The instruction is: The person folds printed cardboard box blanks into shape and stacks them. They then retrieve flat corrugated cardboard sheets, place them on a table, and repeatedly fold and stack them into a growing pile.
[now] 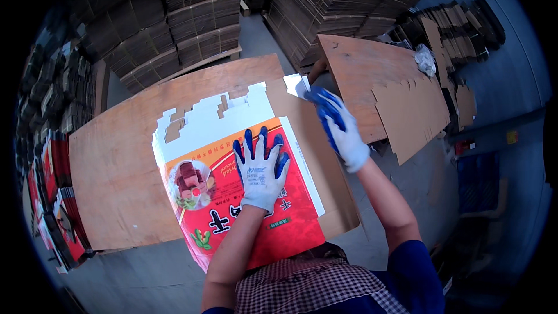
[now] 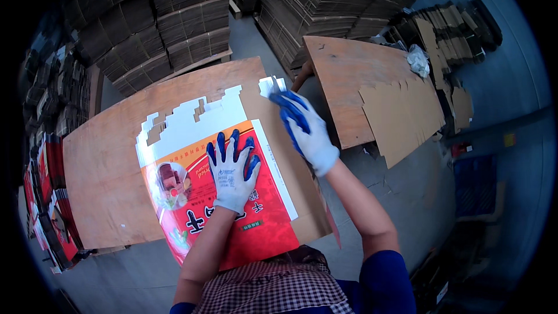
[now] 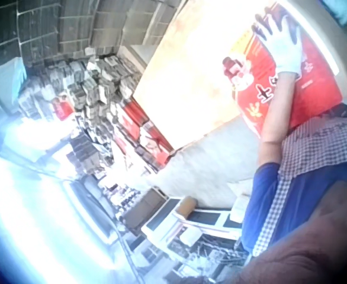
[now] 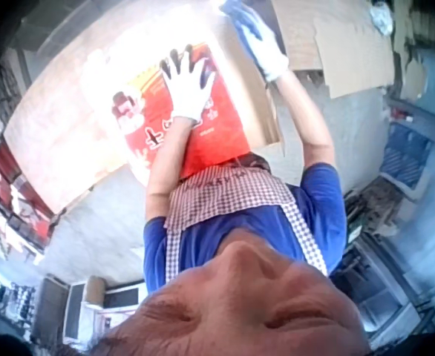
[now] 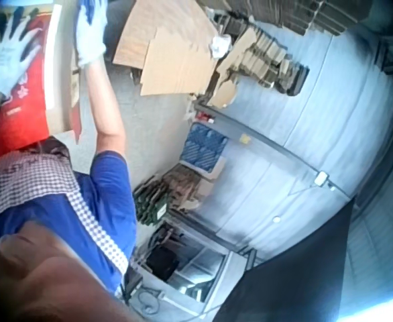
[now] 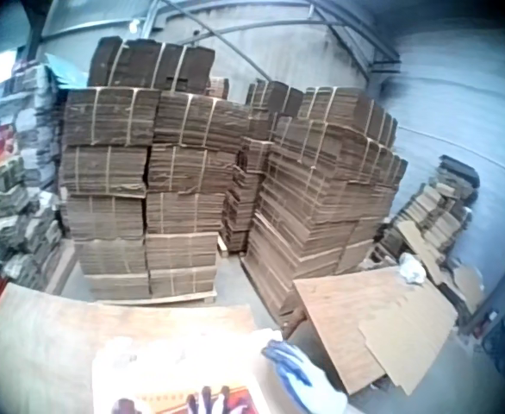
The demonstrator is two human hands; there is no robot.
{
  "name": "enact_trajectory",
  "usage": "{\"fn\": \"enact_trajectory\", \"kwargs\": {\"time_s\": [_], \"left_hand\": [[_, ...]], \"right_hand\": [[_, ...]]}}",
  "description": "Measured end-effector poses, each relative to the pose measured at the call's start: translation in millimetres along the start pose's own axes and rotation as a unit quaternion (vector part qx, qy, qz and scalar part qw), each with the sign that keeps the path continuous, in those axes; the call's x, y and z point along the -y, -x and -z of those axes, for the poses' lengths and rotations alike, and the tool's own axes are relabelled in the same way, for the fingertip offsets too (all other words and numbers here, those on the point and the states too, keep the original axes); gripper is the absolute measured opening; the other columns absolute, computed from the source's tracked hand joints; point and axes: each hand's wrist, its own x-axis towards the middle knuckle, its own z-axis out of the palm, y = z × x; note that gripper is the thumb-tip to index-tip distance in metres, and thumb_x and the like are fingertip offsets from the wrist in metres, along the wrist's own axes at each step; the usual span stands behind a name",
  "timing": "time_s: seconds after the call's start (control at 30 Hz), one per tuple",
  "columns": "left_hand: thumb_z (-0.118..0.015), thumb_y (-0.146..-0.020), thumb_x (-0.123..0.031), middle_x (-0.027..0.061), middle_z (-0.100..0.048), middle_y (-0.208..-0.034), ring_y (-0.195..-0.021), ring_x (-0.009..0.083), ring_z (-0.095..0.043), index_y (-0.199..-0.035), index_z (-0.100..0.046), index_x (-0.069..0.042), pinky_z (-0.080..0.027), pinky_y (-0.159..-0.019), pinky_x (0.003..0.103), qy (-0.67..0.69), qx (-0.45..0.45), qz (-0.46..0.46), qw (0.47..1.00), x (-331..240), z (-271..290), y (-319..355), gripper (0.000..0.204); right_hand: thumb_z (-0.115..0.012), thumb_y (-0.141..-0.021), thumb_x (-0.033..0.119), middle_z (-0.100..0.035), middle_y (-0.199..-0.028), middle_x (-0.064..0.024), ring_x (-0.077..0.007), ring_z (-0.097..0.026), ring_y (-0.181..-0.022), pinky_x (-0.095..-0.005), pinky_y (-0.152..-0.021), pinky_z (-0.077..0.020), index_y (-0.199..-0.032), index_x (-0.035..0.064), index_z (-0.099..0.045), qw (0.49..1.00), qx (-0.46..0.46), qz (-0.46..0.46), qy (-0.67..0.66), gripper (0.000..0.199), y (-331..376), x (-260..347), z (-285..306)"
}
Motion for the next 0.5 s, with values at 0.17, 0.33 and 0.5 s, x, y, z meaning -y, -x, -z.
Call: {"fn": "enact_trajectory", "kwargs": {"time_s": [0.17,0.33,0.5], "left_hand": [[-0.063,-0.09,-0.036,0.012,-0.036,-0.154,-0.148,0.0399,-0.018,-0.129,-0.062,-0.015,-0.007,-0.119,0.06,-0.01,0.018,0.01,1.0,5,2,-1,0.044],[-0.062,-0.091,-0.037,0.0114,-0.037,-0.154,-0.148,0.0391,-0.019,-0.133,-0.058,-0.015,-0.008,-0.119,0.06,-0.004,0.011,0.012,1.0,4,0,-4,0.048],[-0.062,-0.091,-0.037,0.0116,-0.037,-0.153,-0.148,0.0392,-0.019,-0.133,-0.058,-0.015,-0.009,-0.119,0.061,-0.012,0.005,0.009,1.0,5,1,-2,0.048]], "right_hand": [[-0.051,-0.1,0.027,-0.052,-0.141,-0.0162,-0.0306,-0.041,-0.138,-0.0424,-0.117,-0.0267,-0.141,0.0114,-0.052,0.958,0.075,0.137,0.242,0.044,-49,-22,-32],[-0.058,-0.096,0.025,-0.054,-0.133,-0.0167,-0.0314,-0.047,-0.13,-0.0462,-0.118,-0.025,-0.138,0.0116,-0.054,0.883,0.111,0.128,0.438,0.044,-56,-45,-48],[-0.059,-0.095,0.026,-0.055,-0.131,-0.0158,-0.0308,-0.049,-0.127,-0.0482,-0.116,-0.0264,-0.135,0.0118,-0.056,0.875,0.111,0.116,0.457,0.043,-57,-45,-52]]}}
